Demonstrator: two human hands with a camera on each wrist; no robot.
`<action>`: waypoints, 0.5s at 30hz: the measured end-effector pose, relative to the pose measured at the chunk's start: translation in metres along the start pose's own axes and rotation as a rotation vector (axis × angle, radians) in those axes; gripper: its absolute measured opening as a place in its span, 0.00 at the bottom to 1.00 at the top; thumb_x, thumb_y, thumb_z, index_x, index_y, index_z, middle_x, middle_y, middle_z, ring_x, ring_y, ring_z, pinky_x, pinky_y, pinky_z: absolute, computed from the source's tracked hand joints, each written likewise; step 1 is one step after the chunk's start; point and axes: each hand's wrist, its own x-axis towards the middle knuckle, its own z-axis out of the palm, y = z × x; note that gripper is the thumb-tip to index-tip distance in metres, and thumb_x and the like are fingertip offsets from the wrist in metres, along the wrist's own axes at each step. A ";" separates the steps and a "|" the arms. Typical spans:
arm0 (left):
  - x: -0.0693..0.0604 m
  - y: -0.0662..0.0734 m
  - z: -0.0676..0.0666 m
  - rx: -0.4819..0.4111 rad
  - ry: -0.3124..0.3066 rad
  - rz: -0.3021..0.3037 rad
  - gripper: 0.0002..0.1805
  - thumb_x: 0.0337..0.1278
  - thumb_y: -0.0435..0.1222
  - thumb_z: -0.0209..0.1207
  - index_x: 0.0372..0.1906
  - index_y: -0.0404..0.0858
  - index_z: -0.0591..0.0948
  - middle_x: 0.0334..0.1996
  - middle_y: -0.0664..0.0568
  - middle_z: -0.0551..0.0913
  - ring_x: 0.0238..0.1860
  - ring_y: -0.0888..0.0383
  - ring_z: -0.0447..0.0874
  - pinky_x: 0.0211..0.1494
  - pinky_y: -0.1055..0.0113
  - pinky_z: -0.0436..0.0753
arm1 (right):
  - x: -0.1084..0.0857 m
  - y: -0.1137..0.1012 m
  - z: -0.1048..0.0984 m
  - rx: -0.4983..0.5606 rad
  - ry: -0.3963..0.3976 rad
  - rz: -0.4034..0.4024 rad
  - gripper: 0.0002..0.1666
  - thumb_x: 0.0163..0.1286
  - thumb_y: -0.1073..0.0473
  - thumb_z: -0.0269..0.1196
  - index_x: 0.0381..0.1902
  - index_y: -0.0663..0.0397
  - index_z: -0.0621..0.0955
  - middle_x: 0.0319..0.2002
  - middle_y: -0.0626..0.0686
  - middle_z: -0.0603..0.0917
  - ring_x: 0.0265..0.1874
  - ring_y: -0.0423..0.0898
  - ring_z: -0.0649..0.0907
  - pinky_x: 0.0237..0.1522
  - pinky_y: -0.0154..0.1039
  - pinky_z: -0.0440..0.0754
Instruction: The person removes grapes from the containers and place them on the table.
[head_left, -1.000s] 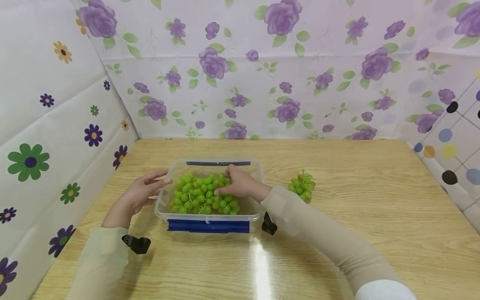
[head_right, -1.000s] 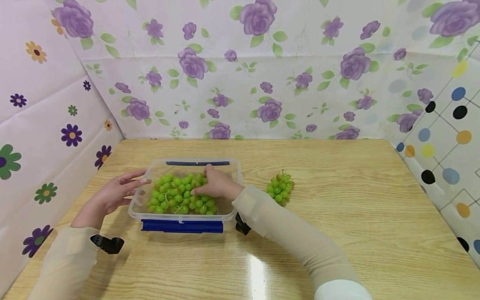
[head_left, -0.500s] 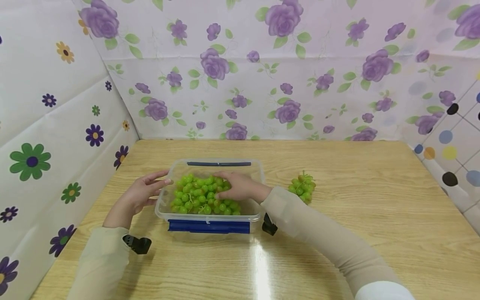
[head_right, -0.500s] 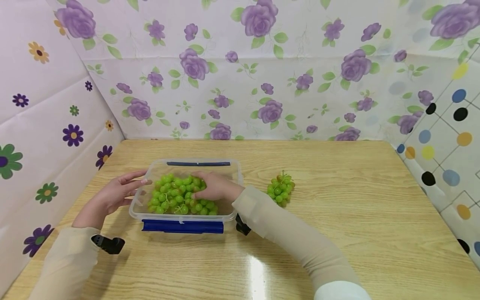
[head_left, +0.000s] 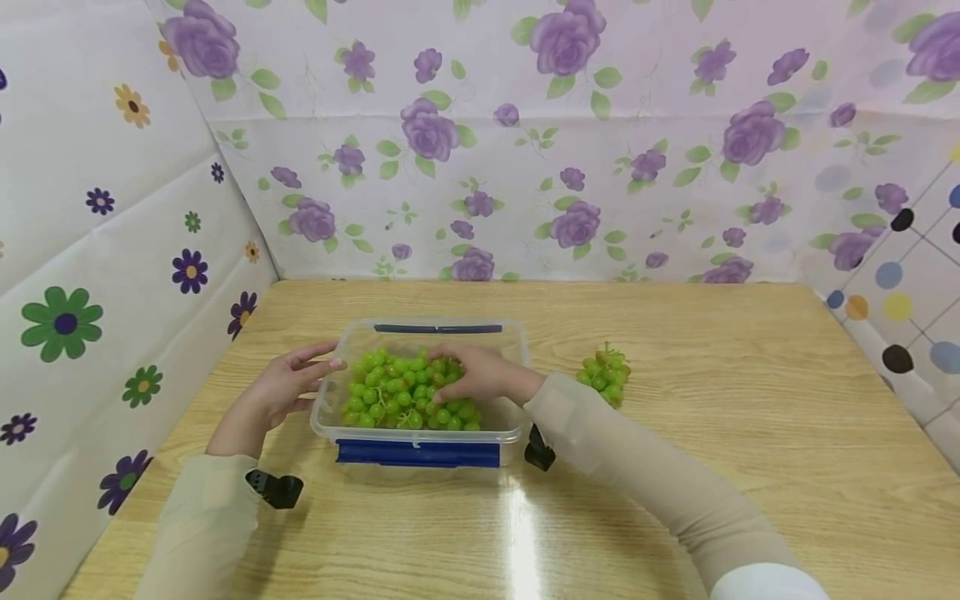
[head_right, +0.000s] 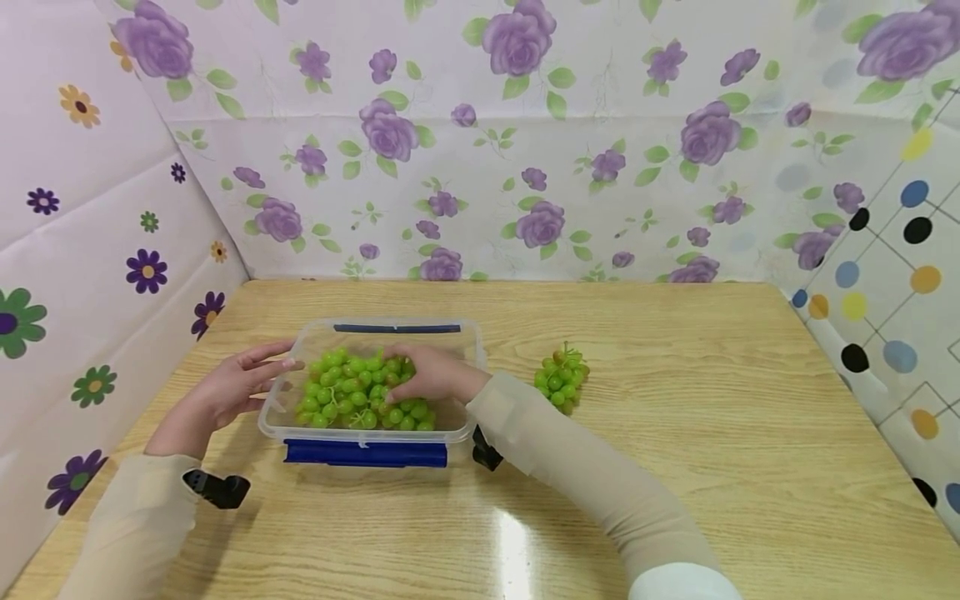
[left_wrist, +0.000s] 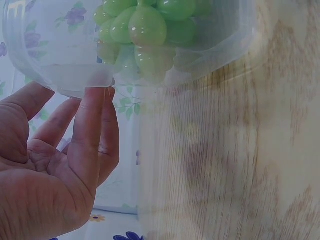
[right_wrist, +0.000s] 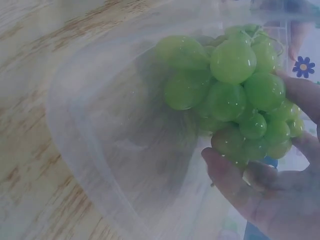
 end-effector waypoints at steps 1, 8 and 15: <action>0.000 0.000 0.000 0.000 0.001 0.001 0.39 0.65 0.54 0.52 0.75 0.47 0.53 0.71 0.38 0.58 0.67 0.39 0.63 0.60 0.49 0.74 | 0.000 0.000 0.000 0.006 0.004 0.000 0.36 0.60 0.51 0.69 0.65 0.44 0.70 0.67 0.52 0.69 0.65 0.54 0.69 0.64 0.51 0.68; 0.000 0.000 0.000 0.008 0.006 -0.002 0.39 0.64 0.55 0.53 0.75 0.47 0.54 0.71 0.38 0.59 0.66 0.40 0.65 0.57 0.53 0.77 | 0.000 -0.001 0.000 0.035 0.050 -0.026 0.33 0.57 0.55 0.72 0.60 0.48 0.75 0.63 0.53 0.74 0.64 0.52 0.71 0.63 0.48 0.70; 0.001 0.000 0.000 0.010 0.008 -0.007 0.39 0.65 0.55 0.52 0.75 0.46 0.53 0.71 0.38 0.59 0.67 0.39 0.63 0.59 0.51 0.75 | -0.001 -0.002 0.001 0.008 0.109 -0.064 0.29 0.56 0.55 0.72 0.56 0.51 0.77 0.58 0.53 0.78 0.59 0.50 0.75 0.60 0.45 0.73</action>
